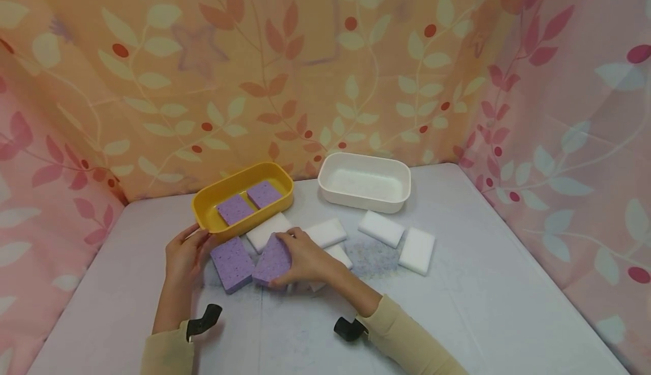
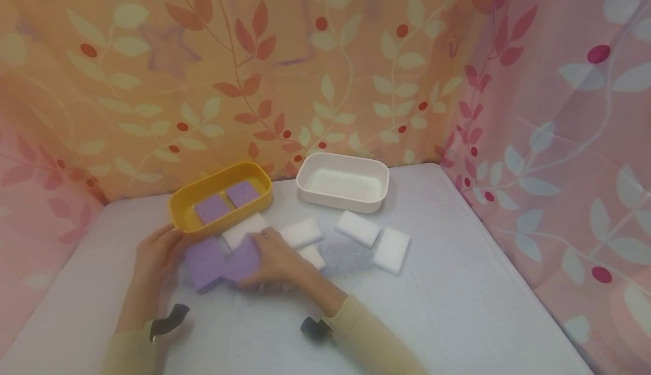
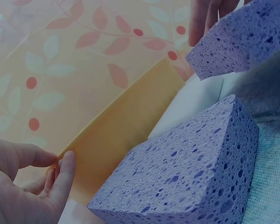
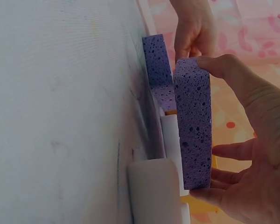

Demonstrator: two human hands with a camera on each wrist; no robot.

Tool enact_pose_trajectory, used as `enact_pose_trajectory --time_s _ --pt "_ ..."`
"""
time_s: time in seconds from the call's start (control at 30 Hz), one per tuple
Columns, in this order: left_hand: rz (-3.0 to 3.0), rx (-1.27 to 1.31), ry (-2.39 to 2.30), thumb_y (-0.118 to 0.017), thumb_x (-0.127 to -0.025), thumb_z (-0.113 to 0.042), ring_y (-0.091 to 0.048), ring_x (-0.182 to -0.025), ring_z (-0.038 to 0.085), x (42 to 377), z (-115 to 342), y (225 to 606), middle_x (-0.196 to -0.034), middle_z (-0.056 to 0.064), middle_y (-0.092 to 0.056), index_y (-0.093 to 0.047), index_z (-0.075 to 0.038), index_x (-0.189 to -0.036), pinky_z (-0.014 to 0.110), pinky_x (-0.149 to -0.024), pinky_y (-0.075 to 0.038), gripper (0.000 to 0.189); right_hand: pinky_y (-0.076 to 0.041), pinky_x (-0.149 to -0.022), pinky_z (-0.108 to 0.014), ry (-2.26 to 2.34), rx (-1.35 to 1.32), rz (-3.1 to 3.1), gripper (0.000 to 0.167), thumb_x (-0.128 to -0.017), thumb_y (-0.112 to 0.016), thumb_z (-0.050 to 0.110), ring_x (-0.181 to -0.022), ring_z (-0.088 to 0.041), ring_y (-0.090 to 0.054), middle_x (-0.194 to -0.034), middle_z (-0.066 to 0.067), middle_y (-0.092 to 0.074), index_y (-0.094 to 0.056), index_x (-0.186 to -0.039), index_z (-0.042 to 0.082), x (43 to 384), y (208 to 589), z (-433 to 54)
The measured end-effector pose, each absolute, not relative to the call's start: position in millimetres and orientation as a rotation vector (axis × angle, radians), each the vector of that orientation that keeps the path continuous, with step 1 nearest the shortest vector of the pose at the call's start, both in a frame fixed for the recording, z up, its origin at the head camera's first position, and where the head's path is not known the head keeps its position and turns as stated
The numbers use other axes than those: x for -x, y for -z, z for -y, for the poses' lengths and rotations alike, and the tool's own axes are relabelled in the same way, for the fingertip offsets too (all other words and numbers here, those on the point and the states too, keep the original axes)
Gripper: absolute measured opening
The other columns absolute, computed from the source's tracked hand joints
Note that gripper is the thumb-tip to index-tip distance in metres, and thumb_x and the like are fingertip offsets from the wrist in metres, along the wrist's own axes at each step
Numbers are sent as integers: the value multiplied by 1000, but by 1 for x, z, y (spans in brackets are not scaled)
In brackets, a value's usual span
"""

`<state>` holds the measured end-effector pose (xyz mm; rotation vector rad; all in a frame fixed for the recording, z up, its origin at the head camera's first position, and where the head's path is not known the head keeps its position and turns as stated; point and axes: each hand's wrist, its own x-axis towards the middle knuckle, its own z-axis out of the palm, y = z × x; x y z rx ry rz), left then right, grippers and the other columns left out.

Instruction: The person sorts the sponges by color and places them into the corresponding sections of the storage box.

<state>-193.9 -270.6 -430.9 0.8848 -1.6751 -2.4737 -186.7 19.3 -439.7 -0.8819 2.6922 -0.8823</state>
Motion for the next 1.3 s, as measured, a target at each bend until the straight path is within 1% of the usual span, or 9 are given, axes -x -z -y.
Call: enact_pose_trajectory --time_s 0.13,0.3,0.37,0.5,0.7,0.73,0.87,1.07,1.3 --pt "1666 -914 2476 -59 -107 -7 -74 -85 4 194 271 431 -92 -8 -71 -34 -11 -166 16 -83 -60 64 -48 -114 -31 891 856 -2700 108 -73 -96 47 -130 -21 -53 -149 -15 -49 -45 -158 5 185 433 -21" --pt "1670 -950 2482 -60 -107 -10 -74 -89 3 193 271 432 -118 -1 -66 -35 -16 -166 16 -86 -59 64 -47 -115 -32 920 829 -2686 107 -74 -96 46 -131 -21 -52 -150 -15 -47 -45 -158 5 184 428 -24" --pt "1674 -953 2485 -60 -107 -12 -74 -90 3 193 272 433 -124 0 -63 -34 -17 -166 16 -87 -59 65 -47 -115 -33 936 822 -2676 106 -74 -96 46 -130 -21 -52 -150 -15 -46 -45 -158 5 183 427 -24" --pt "1663 -941 2490 -60 -107 -10 -74 -95 5 194 272 433 -122 -1 -65 -35 -16 -166 16 -86 -59 64 -48 -113 -32 953 822 -2669 105 -74 -95 46 -127 -20 -53 -147 -14 -47 -46 -158 7 183 424 -26" --pt "1633 -937 2499 -60 -107 -8 -74 -96 6 195 272 434 -110 -4 -70 -35 -14 -166 17 -84 -60 64 -49 -112 -32 936 790 -2675 109 -74 -95 49 -126 -20 -54 -145 -15 -49 -44 -158 4 184 423 -26" --pt "1631 -932 2501 -60 -107 -8 -75 -95 6 195 272 434 -105 -5 -71 -35 -14 -166 17 -84 -60 64 -49 -113 -33 937 779 -2675 110 -74 -95 50 -126 -20 -54 -145 -15 -49 -43 -159 2 185 423 -26" --pt "1621 -929 2511 -60 -107 -8 -75 -96 6 195 272 434 -106 -5 -71 -36 -14 -166 17 -85 -60 64 -49 -114 -33 943 761 -2677 113 -72 -95 51 -125 -20 -54 -143 -15 -48 -42 -157 -2 186 422 -26" --pt "1650 -917 2498 -59 -107 -9 -74 -96 5 194 273 433 -116 -2 -66 -35 -14 -166 17 -87 -59 64 -48 -114 -32 940 781 -2685 111 -71 -96 51 -123 -18 -54 -141 -12 -47 -44 -156 0 190 420 -28" --pt "1639 -886 2513 -59 -107 -6 -75 -88 5 193 271 431 -96 -7 -72 -33 -11 -166 17 -84 -60 65 -48 -115 -34 889 829 -2732 109 -72 -95 51 -128 -22 -53 -145 -14 -49 -46 -155 0 196 415 -28"
